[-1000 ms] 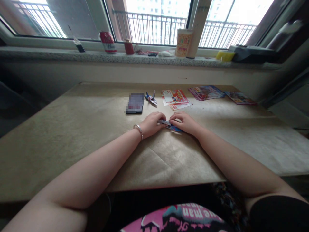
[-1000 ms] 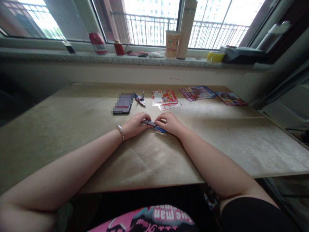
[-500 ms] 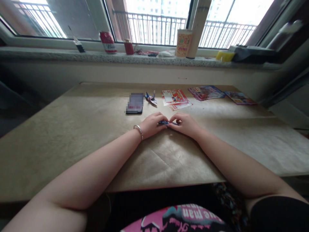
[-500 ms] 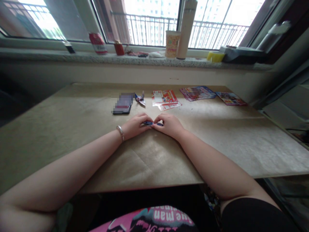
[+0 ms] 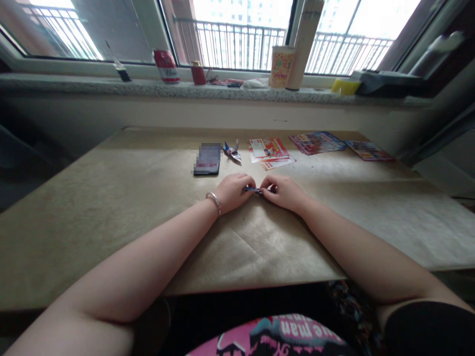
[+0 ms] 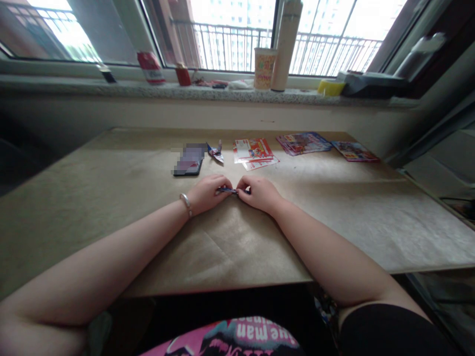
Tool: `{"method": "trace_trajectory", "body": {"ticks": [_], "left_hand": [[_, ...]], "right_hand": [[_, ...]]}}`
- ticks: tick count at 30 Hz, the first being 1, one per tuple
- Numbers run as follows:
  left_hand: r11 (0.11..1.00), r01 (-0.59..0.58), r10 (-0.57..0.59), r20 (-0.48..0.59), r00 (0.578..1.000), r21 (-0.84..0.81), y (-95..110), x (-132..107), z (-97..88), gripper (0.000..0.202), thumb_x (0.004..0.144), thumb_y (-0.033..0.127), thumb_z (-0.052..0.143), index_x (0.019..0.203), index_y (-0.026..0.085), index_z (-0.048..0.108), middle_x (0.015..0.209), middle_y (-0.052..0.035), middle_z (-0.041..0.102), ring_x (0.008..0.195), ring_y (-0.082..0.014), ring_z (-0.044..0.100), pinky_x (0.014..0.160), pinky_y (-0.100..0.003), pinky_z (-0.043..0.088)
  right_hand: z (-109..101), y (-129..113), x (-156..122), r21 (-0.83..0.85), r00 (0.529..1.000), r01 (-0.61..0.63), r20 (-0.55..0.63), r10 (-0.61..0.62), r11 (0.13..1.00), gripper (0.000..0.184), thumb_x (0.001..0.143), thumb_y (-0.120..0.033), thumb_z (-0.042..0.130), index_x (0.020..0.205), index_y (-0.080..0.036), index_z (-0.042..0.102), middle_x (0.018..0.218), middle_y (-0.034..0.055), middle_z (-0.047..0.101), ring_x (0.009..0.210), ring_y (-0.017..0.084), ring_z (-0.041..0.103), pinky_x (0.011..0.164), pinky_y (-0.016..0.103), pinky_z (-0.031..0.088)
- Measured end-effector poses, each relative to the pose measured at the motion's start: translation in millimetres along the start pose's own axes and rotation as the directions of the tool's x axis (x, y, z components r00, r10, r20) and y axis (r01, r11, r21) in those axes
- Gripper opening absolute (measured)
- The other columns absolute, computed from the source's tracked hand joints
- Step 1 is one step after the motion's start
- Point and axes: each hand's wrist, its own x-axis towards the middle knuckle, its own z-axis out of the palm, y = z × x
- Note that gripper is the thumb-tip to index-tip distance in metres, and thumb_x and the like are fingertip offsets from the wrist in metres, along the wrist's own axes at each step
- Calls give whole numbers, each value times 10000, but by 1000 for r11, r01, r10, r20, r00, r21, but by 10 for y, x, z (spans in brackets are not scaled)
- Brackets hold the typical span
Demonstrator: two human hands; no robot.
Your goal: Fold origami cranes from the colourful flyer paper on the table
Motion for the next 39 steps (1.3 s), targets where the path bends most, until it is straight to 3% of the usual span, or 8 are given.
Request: {"method": "trace_trajectory", "body": {"ticks": [5,10,14,18,26,32,39], "left_hand": [[996,-38,40,-19,999,76,5,10,-31,64,840,212,597,847,191,657,868,-48,666,883,-209,576,861,-352,459],[988,-51,58,-49,997,147,19,9,-47,128,866,183,539,829,193,662,917,-57,668,945,-219,545,924,-377,441],[995,-27,32,-46,998,100,-27,15,-13,108,831,147,566,811,192,663,940,-56,655,947,-208,540,926,-364,449],[999,4,-3,-23,1000,34,-97,15,-11,39,818,200,635,825,195,673,887,-44,660,930,-209,554,943,-381,446],[994,-89,92,55,994,-57,-101,-22,-59,83,822,202,632,885,195,686,956,-55,651,935,-192,584,917,-359,470],[999,-42,42,-23,999,33,-74,-21,-44,99,844,241,622,813,194,703,871,-52,592,868,-185,570,844,-334,478],[1000,27,-27,-9,1000,-14,-35,-24,-28,134,822,124,576,871,189,683,855,-22,594,781,-143,577,761,-254,476]], "right_hand": [[-26,25,-1,7,999,41,11,-41,999,73,806,-237,607,791,-199,667,740,8,642,667,131,557,633,248,421],[-26,38,20,34,990,140,10,-140,990,118,837,-202,574,827,-203,691,834,33,681,811,161,593,727,270,449],[-13,50,29,-13,985,173,2,-173,985,133,845,-196,572,835,-212,704,853,41,687,858,175,596,798,301,458],[-3,88,33,-40,984,178,4,-178,983,126,841,-222,597,841,-223,723,836,33,685,842,170,590,776,291,461],[0,141,36,-99,977,213,36,-211,972,116,816,-239,635,883,-233,729,847,37,688,876,187,599,820,309,465],[9,106,27,-28,978,207,22,-206,978,145,839,-225,613,940,-235,716,882,37,684,832,164,600,756,279,473],[5,84,32,17,979,204,2,-204,979,160,819,-175,605,907,-238,723,885,32,686,858,165,610,760,275,485]]}}
